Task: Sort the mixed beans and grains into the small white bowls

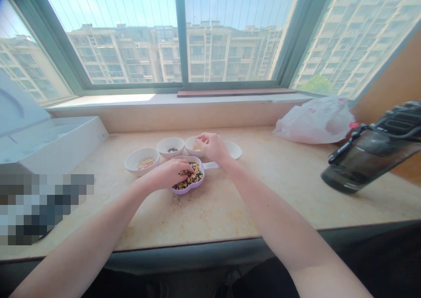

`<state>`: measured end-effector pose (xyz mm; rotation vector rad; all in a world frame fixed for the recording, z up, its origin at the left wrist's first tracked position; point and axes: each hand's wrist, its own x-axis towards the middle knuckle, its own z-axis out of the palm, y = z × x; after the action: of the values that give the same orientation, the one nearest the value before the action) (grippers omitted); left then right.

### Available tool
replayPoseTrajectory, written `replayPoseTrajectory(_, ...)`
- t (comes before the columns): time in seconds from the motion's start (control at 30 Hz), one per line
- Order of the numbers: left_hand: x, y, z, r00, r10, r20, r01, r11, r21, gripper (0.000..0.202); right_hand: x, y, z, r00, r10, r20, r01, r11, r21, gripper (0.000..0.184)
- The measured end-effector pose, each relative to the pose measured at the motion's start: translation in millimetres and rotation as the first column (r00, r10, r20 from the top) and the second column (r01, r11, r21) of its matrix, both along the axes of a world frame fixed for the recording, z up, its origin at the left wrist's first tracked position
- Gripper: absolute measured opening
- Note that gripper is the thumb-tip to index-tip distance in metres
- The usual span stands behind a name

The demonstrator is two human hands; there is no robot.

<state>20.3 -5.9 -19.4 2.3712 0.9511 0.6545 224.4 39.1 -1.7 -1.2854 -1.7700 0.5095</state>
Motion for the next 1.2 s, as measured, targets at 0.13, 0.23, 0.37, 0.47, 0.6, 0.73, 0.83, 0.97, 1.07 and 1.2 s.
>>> replayPoseTrajectory(0.13,1,-2,6.3,0.968,-0.013,-0.250,0.050,0.988,0.143,0.021,-3,7,-4.4,0.929,-0.144,0.341,0.111,0.987,0.116,0.018)
replayPoseTrajectory(0.23,1,-5,9.8,0.956,0.005,-0.294,0.047,0.984,0.170,0.021,-7,9,-5.9,0.879,-0.163,0.448,0.132,0.986,0.099,0.024)
replayPoseTrajectory(0.37,0,-5,9.6,0.945,0.004,-0.326,0.065,0.977,0.202,0.018,-9,9,-7.2,0.844,-0.175,0.508,0.154,0.985,0.083,0.030)
replayPoseTrajectory(0.47,0,-3,6.9,0.943,0.001,-0.332,0.075,0.973,0.217,0.018,-9,9,-7.2,0.832,-0.171,0.527,0.159,0.985,0.068,0.033)
replayPoseTrajectory(0.6,-1,-1,4.1,0.951,-0.008,-0.309,0.083,0.970,0.230,0.017,-8,9,-6.5,0.836,-0.153,0.527,0.155,0.987,0.041,0.033)
replayPoseTrajectory(0.73,-2,-1,4.7,0.955,-0.016,-0.296,0.091,0.966,0.240,0.016,-9,7,-5.9,0.847,-0.157,0.508,0.161,0.986,0.036,0.031)
replayPoseTrajectory(0.83,-3,-1,5.6,0.958,-0.019,-0.287,0.089,0.969,0.232,0.015,-9,7,-6.3,0.861,-0.163,0.482,0.162,0.986,0.044,0.028)
replayPoseTrajectory(0.97,-3,-1,5.3,0.968,-0.015,-0.250,0.068,0.976,0.206,0.017,-6,8,-8.6,0.883,-0.167,0.439,0.151,0.986,0.070,0.025)
replayPoseTrajectory(1.07,-3,-3,6.6,0.985,0.013,-0.174,0.015,0.987,0.160,0.017,-4,10,-10.8,0.899,-0.171,0.403,0.143,0.985,0.098,0.024)
replayPoseTrajectory(1.2,-4,-9,12.5,0.999,0.030,0.026,-0.029,0.998,-0.064,0.013,-1,9,-11.7,0.913,-0.180,0.366,0.138,0.981,0.138,0.023)
